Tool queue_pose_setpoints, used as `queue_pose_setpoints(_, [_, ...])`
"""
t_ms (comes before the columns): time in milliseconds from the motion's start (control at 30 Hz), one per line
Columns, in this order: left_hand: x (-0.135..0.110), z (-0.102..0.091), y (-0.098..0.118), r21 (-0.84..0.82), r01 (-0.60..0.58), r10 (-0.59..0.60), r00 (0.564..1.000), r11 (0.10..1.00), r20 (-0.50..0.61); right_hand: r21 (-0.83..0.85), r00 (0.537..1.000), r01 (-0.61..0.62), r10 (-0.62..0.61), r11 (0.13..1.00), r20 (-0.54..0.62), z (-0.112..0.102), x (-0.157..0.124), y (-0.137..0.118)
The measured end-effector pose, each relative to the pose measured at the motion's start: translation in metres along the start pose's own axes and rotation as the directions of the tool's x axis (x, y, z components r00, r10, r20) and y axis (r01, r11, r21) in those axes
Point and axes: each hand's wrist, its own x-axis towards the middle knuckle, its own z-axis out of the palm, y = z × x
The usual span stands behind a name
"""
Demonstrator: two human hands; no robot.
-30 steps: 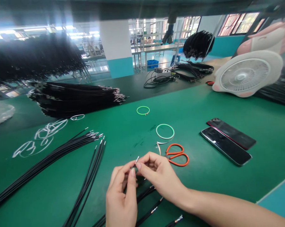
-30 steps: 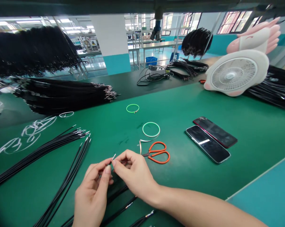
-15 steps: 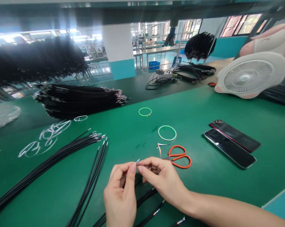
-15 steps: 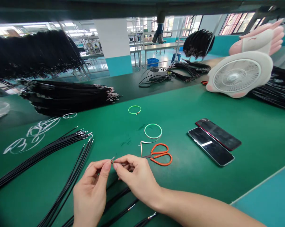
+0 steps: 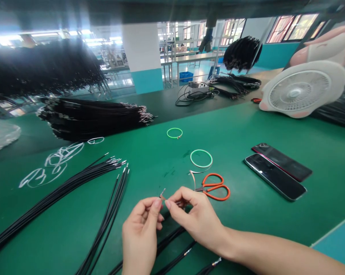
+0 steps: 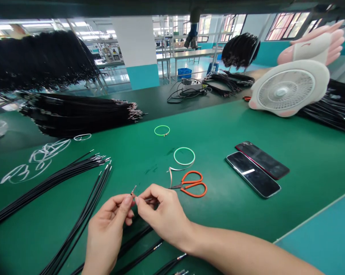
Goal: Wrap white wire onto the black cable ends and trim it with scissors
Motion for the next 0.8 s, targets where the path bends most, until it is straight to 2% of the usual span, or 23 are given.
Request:
queue_pose_setpoints(200, [-0.0038, 0.0023, 0.0032, -0.051, 0.040, -0.038, 0.999, 0.998, 0.031, -0.047, 0.999, 0.043, -0.043, 0.998, 0.006, -0.0013, -0.0003, -0.0006])
queue_pose_setpoints(600, [-0.0073, 0.0040, 0.0103, -0.201, 0.211, -0.193, 0.975, 0.956, 0.109, 0.006, 0.998, 0.006, -0.006, 1.000, 0.062, -0.0021, 0.0017, -0.0022])
queue_pose_setpoints(800, [-0.0079, 0.0094, 0.0069, -0.170, 0.139, -0.140, 0.990, 0.975, 0.006, 0.085, 0.996, -0.067, 0.061, 0.994, 0.068, -0.0002, 0.0033, -0.0047])
